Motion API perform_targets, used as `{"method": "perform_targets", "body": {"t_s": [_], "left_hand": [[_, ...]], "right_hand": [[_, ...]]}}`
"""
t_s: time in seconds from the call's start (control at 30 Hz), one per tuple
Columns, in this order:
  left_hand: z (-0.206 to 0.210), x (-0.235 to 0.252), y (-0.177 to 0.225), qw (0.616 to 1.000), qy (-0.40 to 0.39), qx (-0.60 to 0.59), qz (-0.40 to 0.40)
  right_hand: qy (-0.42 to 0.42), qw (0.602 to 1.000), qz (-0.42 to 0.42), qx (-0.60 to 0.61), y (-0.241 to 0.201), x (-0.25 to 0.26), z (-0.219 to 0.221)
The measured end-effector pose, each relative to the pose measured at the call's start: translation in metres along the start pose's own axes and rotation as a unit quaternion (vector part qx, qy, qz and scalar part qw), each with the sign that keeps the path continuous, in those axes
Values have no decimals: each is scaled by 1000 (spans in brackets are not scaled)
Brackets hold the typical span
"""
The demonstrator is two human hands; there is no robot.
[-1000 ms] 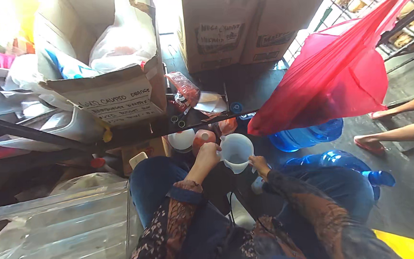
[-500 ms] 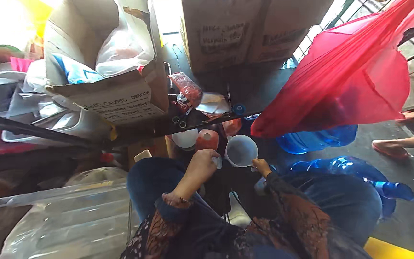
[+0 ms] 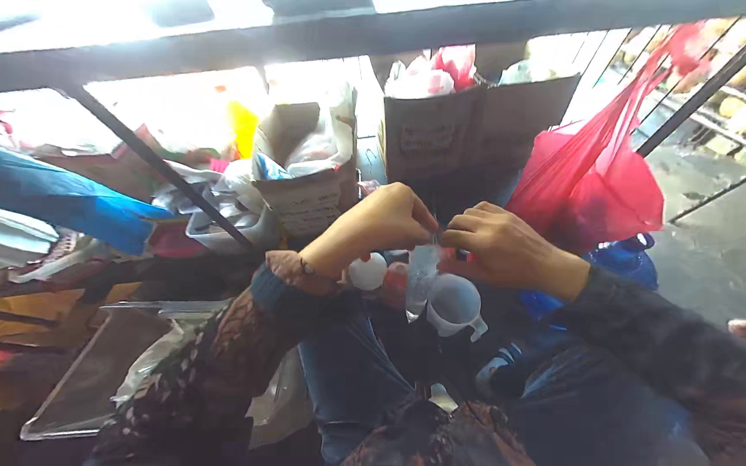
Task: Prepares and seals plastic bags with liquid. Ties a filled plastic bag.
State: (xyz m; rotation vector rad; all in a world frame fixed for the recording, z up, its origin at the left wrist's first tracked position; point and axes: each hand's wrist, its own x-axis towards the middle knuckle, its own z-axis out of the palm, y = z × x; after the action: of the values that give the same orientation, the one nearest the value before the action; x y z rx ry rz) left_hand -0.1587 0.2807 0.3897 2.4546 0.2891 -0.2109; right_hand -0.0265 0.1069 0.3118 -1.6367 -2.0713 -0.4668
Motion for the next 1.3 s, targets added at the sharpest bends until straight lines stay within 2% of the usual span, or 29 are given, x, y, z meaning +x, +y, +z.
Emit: {"method": "perform_targets", "body": {"t_s": [0.13, 0.37, 0.5, 0.7, 0.83, 0.93, 1.03, 1.1, 1.2, 1.27, 1.3], "left_hand": [[-43, -27, 34, 999, 33, -4, 40], [-103, -69, 74, 978, 79, 119, 151], [-118, -73, 80, 947, 118, 176, 240], [-109, -74, 103, 910, 176, 214, 307], [-103, -76, 116, 862, 234, 217, 394], [-101, -75, 118, 846, 245, 215, 422], [-97, -74, 115, 854, 217, 212, 423], [-88, -71, 105, 859, 202, 187, 432], [-70, -69, 80, 866, 198, 113, 445], [-48, -72, 52, 871, 230, 21, 433], [-34, -75, 34, 870, 274, -17, 408]], "right_hand": [[-4, 999, -37, 19, -3, 36, -56], [53, 996, -29, 64, -5, 80, -132], [50, 997, -25, 48, -17, 83, -161], [105, 993, 21, 41, -28, 58, -184], [175, 971, 77, 143, -35, 40, -180], [154, 950, 137, 235, -30, 31, -162], [103, 948, 139, 268, -27, 31, -155], [92, 956, 108, 257, -28, 30, -144], [123, 975, 83, 164, -39, 23, -126], [134, 975, 85, 156, -46, 17, -109], [132, 975, 86, 158, -49, 13, -100]]}}
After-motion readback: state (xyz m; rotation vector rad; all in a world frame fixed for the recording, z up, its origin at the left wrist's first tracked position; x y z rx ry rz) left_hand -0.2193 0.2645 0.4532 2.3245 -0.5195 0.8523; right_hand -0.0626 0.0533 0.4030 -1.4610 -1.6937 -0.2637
